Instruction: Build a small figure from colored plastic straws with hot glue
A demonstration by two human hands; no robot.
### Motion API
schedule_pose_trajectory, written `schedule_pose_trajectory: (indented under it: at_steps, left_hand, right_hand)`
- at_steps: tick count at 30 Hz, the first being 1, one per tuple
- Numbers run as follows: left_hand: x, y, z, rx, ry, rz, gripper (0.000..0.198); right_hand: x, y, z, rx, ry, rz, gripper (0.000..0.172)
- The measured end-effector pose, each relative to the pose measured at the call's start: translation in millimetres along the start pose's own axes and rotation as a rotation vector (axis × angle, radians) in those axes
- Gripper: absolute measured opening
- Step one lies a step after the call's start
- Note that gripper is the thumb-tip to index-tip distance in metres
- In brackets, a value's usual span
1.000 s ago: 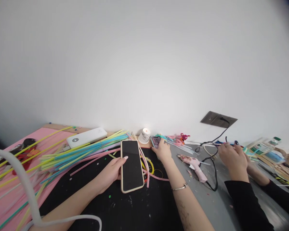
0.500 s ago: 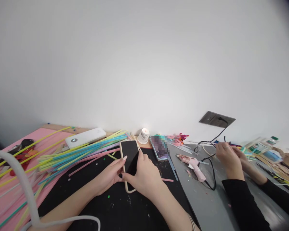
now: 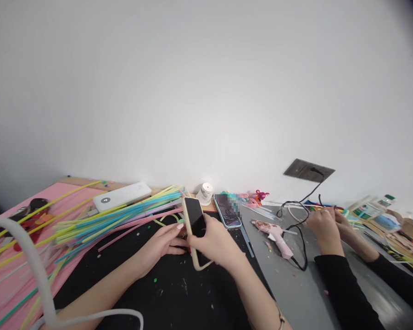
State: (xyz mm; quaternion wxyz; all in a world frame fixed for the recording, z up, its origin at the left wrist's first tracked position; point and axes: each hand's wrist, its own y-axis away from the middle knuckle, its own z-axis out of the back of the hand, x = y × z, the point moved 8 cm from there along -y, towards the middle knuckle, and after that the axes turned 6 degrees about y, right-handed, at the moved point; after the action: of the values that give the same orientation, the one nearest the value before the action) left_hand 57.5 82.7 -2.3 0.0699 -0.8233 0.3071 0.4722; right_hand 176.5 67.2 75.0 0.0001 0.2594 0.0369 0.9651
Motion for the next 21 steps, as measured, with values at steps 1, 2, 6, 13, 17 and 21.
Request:
schedule_pose_trajectory:
  at_steps: [1, 2, 6, 13, 17, 21]
  left_hand:
    - [-1.8, -1.4, 5.0, -0.045, -0.065, -0.010, 0.038]
    - [-4.0, -2.6, 10.6, -0.097, -0.127, -0.024, 0.036]
    - [-7.3, -6.9, 22.6, -0.196, -0.288, -0.057, 0.032]
    - [-6.7, -10.0, 20.6, -0.182, -0.313, -0.077, 0.031]
    - [-8.8, -8.1, 17.0, -0.181, -0.292, -0.077, 0.031]
    - [-11.4, -6.3, 14.7, -0.178, -0.281, -0.097, 0.029]
  right_hand:
    - [-4.5, -4.2, 4.1, 0.038, -0.062, 0.018, 0.038]
    - [-11.6, -9.2, 11.3, 0.040, -0.098, 0.012, 0.033]
    - [-53.8, -30.7, 49.5, -0.073, -0.051, -0.119, 0.031]
    - [-106.4, -53.3, 85.7, -0.109, 0.305, -0.295, 0.031]
    - [-112.6, -61.8, 71.8, -0.044, 0.414, -0.338, 0.040]
    - [-105.9, -67.2, 57.3, -0.035, 0.500, -0.374, 0.047]
